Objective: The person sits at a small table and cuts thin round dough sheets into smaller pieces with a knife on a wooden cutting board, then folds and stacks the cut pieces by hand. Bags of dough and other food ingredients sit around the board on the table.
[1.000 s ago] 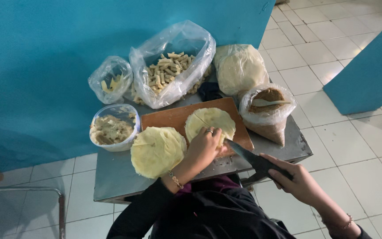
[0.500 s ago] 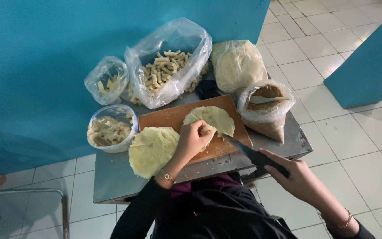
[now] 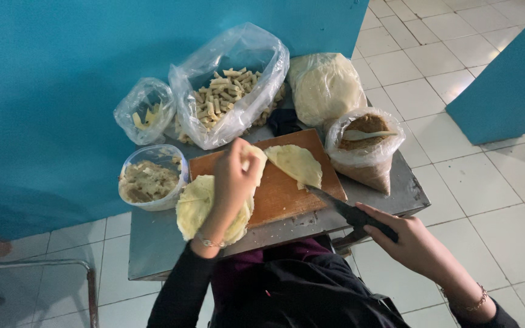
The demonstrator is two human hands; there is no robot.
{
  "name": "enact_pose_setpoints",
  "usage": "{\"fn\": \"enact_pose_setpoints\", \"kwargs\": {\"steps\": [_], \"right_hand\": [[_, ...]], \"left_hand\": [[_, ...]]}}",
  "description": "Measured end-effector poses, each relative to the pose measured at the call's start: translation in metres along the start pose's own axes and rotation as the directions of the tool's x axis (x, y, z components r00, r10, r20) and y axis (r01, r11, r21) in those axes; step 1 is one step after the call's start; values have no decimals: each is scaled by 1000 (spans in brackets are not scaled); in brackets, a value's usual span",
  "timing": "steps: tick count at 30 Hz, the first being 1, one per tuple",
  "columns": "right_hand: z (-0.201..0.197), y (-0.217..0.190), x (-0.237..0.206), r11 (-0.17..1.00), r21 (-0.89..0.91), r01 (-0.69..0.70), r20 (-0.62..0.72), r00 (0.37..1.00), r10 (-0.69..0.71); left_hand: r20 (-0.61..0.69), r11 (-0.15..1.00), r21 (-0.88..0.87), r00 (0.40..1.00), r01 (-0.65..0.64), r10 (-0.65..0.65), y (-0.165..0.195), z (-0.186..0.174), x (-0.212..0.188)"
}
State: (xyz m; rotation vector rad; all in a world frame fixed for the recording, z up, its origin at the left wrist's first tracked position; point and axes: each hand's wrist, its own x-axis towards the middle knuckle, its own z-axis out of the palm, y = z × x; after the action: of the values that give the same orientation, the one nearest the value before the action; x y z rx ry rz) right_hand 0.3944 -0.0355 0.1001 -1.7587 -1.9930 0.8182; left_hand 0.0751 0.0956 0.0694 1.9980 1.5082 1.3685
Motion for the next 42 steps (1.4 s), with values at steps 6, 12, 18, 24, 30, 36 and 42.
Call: {"fn": "enact_pose_setpoints", "kwargs": {"steps": [6,12,18,24,30,36,42], "right_hand": [[3,36,3,984,91,-152,85,986,144],[27,87,30,496,868,30,50,988,-147],[79,53,96,-85,978,-189,174,973,-150],[117,-1,102,-330,868,-371,134,815,-563],[121,24,106,-237,962,-138,64,953,-295],[59,34,125,577,745,335,-327,937,-121],[43,8,149,944,297,141,-364,931,-24]], "left_hand": [[36,991,-87,994,-99,102,31,-57,26],[255,860,-112,822,-498,509,63,-83,51],[278,732,-202,678,-651,680,89,-73,61],[425,764,-520,659,-382,620,104,-61,55],[440,783,-491,668,-382,601,90,-54,57],[545,827,-437,627,-354,556,30,-25,77],[653,875,-414,589,-249,476,-50,22,104]]}}
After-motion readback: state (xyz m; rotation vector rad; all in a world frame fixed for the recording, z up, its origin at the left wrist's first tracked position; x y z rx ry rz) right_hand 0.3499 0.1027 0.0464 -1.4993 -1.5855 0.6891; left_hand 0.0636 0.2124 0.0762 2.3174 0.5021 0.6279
